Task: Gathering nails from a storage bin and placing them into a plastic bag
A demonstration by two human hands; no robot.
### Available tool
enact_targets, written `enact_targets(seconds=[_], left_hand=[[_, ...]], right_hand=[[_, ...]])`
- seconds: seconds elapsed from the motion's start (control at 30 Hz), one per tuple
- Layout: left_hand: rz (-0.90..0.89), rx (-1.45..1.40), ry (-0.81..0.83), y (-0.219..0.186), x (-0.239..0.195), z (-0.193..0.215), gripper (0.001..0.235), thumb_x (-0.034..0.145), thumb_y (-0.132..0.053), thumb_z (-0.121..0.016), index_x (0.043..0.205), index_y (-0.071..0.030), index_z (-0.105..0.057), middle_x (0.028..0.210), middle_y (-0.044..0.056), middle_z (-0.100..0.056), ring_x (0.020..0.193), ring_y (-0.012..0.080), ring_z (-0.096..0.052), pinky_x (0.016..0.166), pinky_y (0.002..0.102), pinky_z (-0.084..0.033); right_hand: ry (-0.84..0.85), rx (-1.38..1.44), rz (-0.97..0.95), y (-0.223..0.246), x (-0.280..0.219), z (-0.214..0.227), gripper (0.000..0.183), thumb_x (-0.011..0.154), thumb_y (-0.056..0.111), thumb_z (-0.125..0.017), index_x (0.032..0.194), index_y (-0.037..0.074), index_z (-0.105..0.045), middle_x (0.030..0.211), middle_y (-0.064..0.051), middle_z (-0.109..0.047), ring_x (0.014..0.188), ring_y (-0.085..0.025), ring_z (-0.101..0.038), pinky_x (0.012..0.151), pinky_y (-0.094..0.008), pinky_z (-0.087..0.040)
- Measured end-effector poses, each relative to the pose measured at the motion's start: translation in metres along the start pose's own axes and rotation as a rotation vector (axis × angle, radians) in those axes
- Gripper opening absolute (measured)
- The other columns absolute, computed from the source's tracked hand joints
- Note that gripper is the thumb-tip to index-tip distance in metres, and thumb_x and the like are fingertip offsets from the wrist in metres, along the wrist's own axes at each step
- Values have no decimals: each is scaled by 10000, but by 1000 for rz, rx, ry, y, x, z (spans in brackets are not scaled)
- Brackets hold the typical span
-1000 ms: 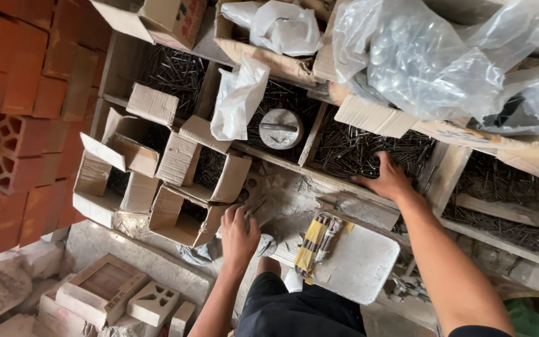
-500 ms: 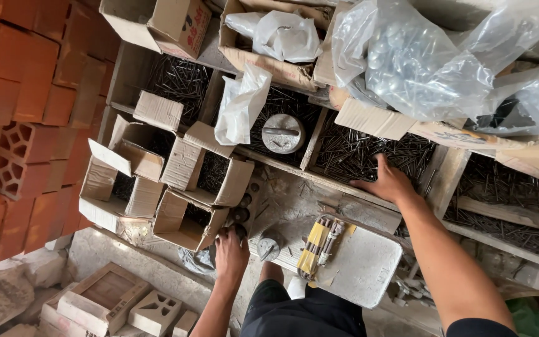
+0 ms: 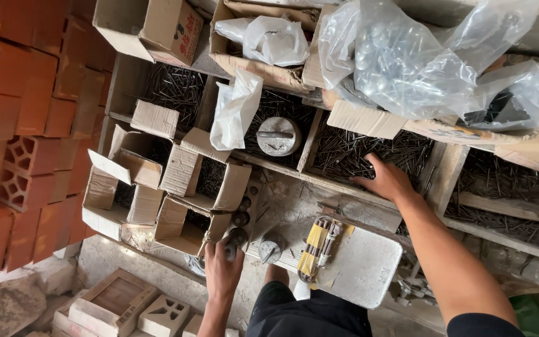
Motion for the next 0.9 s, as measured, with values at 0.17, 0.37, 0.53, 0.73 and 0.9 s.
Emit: enact_targets(seconds=[0.17, 0.37, 0.53, 0.73, 0.9], left_hand=[[134, -96, 1, -43, -27, 46, 436, 836, -311, -751, 1220, -120, -672, 1174, 125, -598, 961, 306, -712, 813, 489, -642], [89, -303, 100, -83, -44, 61, 441, 815, -236, -777, 1228, -106, -692, 1229, 122, -644, 1014, 260, -761, 836, 395, -714], [-168, -439, 172, -124, -59, 49, 417, 819, -206, -787, 1200, -68, -688, 1169, 128, -637, 996, 264, -753, 854, 385, -722], [-361, -281, 195, -170, -70, 42, 416, 838, -317, -771, 1175, -95, -669, 1073, 99, -612, 847, 287, -704, 673, 436, -627], [-537, -235, 175, -200, -72, 46, 406, 838, -217, -790, 1191, -69, -658, 996, 111, -594, 835, 287, -657, 644, 426, -594]], right_hand=[[64, 73, 21, 7, -6, 13, 820, 869, 588, -640, 1520, 133, -438, 1486, -138, -561, 1191, -351, -674, 986, -457, -573], [137, -121, -22, 18, -20, 28, 587, 960, 435, -667, 1466, 225, -455, 817, -122, -730, 545, -219, -611, 595, -400, -587], [3, -143, 41, 7, -10, 13, 575, 940, 393, -719, 1427, 164, -516, 579, -26, -587, 394, -123, -472, 353, -275, -413], [16, -70, 69, 3, -8, 15, 629, 921, 385, -731, 1457, 149, -504, 706, -97, -716, 512, -206, -650, 567, -390, -602], [112, 53, 0, -3, -7, 30, 625, 930, 386, -693, 1501, 207, -511, 1120, -161, -763, 558, -226, -655, 649, -389, -530]])
Point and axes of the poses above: each hand's wrist, its own x-axis towards the middle knuckle, its own z-axis out of the back of the hand, y = z × x, the point moved 2 cm from there along x, towards the middle knuckle
